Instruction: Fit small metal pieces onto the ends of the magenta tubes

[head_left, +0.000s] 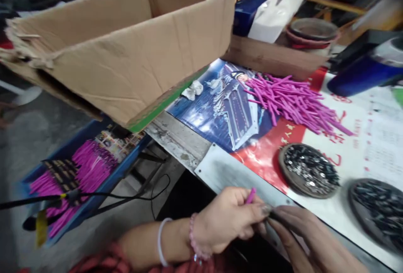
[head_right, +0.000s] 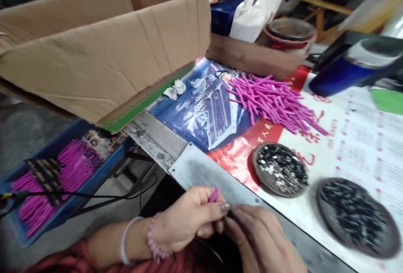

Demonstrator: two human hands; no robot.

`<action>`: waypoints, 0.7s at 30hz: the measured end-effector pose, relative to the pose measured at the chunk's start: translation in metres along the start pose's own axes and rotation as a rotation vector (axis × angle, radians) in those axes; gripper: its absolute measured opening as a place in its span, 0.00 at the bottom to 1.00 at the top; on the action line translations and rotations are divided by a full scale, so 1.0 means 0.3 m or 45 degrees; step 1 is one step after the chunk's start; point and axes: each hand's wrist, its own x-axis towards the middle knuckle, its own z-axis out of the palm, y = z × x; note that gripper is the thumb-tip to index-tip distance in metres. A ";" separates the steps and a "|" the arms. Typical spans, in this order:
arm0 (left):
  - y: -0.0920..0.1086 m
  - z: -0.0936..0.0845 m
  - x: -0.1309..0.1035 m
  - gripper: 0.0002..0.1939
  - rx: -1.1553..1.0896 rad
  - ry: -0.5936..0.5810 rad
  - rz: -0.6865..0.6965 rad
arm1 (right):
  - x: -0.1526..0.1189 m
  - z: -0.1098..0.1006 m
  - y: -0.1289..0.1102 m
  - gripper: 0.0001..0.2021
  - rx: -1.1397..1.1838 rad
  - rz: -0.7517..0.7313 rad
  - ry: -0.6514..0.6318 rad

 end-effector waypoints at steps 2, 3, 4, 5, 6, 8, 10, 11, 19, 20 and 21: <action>0.007 -0.001 0.001 0.27 -0.009 -0.039 -0.018 | 0.021 -0.015 -0.010 0.08 -0.066 -0.106 -0.003; 0.010 -0.002 0.001 0.27 -0.012 -0.053 -0.023 | 0.028 -0.020 -0.012 0.09 -0.100 -0.161 0.013; 0.013 -0.001 0.000 0.26 -0.017 -0.067 -0.031 | 0.031 -0.022 -0.012 0.09 -0.128 -0.208 0.040; 0.016 -0.001 -0.003 0.25 -0.014 -0.085 -0.038 | 0.032 -0.023 -0.012 0.10 -0.142 -0.237 0.065; 0.018 0.000 -0.007 0.24 0.008 -0.107 -0.038 | 0.032 -0.023 -0.013 0.10 -0.136 -0.237 0.090; 0.024 0.002 -0.023 0.21 0.169 -0.165 0.002 | 0.028 -0.027 -0.021 0.09 -0.053 -0.122 0.106; 0.030 0.003 -0.045 0.14 0.522 -0.178 0.170 | 0.028 -0.039 -0.038 0.07 0.104 0.104 0.092; 0.033 0.002 -0.055 0.11 0.745 -0.155 0.286 | 0.030 -0.047 -0.049 0.06 0.187 0.224 0.083; 0.030 -0.009 -0.093 0.06 1.646 0.012 0.746 | 0.067 -0.071 -0.077 0.04 0.639 0.489 -0.011; 0.027 -0.009 -0.095 0.06 1.692 0.023 0.763 | 0.070 -0.067 -0.075 0.04 0.671 0.474 -0.030; 0.025 -0.009 -0.098 0.06 1.736 0.034 0.789 | 0.072 -0.063 -0.073 0.05 0.691 0.460 -0.050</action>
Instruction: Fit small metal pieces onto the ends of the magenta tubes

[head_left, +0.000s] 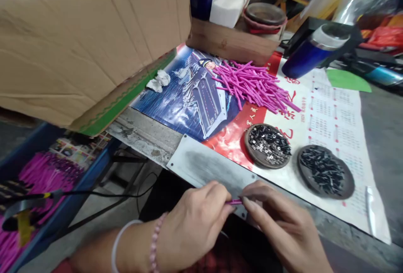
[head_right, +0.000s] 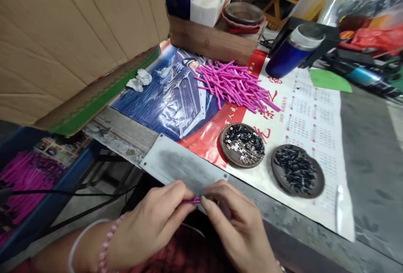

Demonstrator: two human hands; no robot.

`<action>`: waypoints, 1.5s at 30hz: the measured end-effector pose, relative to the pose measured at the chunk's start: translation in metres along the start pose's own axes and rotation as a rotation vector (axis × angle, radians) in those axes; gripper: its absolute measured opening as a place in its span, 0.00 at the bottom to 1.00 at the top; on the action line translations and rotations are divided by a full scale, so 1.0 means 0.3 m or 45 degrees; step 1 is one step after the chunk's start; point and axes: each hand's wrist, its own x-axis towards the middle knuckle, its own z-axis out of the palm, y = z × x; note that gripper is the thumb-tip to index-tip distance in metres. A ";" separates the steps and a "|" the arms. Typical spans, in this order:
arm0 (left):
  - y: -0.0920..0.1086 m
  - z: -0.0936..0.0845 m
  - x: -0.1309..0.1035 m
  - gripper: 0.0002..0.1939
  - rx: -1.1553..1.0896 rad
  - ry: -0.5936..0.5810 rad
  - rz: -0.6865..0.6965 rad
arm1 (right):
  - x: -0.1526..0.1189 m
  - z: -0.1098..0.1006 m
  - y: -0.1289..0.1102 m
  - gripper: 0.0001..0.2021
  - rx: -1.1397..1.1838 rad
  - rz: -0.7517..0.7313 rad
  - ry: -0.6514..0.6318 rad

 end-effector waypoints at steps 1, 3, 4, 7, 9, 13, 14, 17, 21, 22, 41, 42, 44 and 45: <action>0.001 0.000 -0.003 0.06 0.050 0.016 0.021 | 0.002 0.003 0.002 0.05 0.006 -0.009 -0.024; 0.004 -0.001 -0.006 0.08 0.156 0.052 0.068 | 0.005 0.007 0.005 0.05 -0.007 -0.056 -0.055; 0.006 -0.003 -0.007 0.10 0.209 0.070 0.090 | 0.005 0.009 0.006 0.05 -0.023 -0.081 -0.067; 0.009 -0.012 -0.009 0.12 0.305 0.068 0.135 | 0.007 0.013 0.008 0.06 -0.083 -0.162 -0.109; 0.008 -0.018 -0.010 0.11 0.324 0.039 0.154 | 0.009 0.015 0.008 0.06 -0.136 -0.219 -0.148; 0.001 -0.023 -0.010 0.11 0.355 0.032 0.202 | 0.012 0.013 0.003 0.08 -0.227 -0.301 -0.213; -0.001 -0.022 -0.009 0.12 0.360 0.047 0.223 | 0.011 0.010 0.001 0.08 -0.225 -0.288 -0.220; -0.005 -0.022 -0.007 0.12 0.364 0.117 0.268 | 0.006 0.000 -0.002 0.05 -0.159 -0.147 -0.213; -0.005 -0.027 -0.008 0.12 0.357 0.174 0.303 | -0.004 -0.004 -0.001 0.04 -0.063 0.043 -0.198; -0.004 -0.028 -0.010 0.12 0.351 0.175 0.317 | -0.006 -0.002 0.000 0.06 -0.049 0.057 -0.192; -0.015 -0.029 -0.021 0.14 0.423 0.248 0.422 | -0.008 0.036 0.000 0.14 -0.090 0.165 -0.247; -0.018 -0.027 -0.022 0.13 0.436 0.249 0.442 | -0.007 0.040 -0.001 0.15 -0.100 0.167 -0.241; -0.024 -0.020 -0.023 0.12 0.478 0.270 0.495 | -0.006 0.050 -0.009 0.15 -0.114 0.173 -0.225; -0.027 -0.015 -0.025 0.12 0.504 0.286 0.518 | -0.006 0.055 -0.014 0.16 -0.118 0.175 -0.216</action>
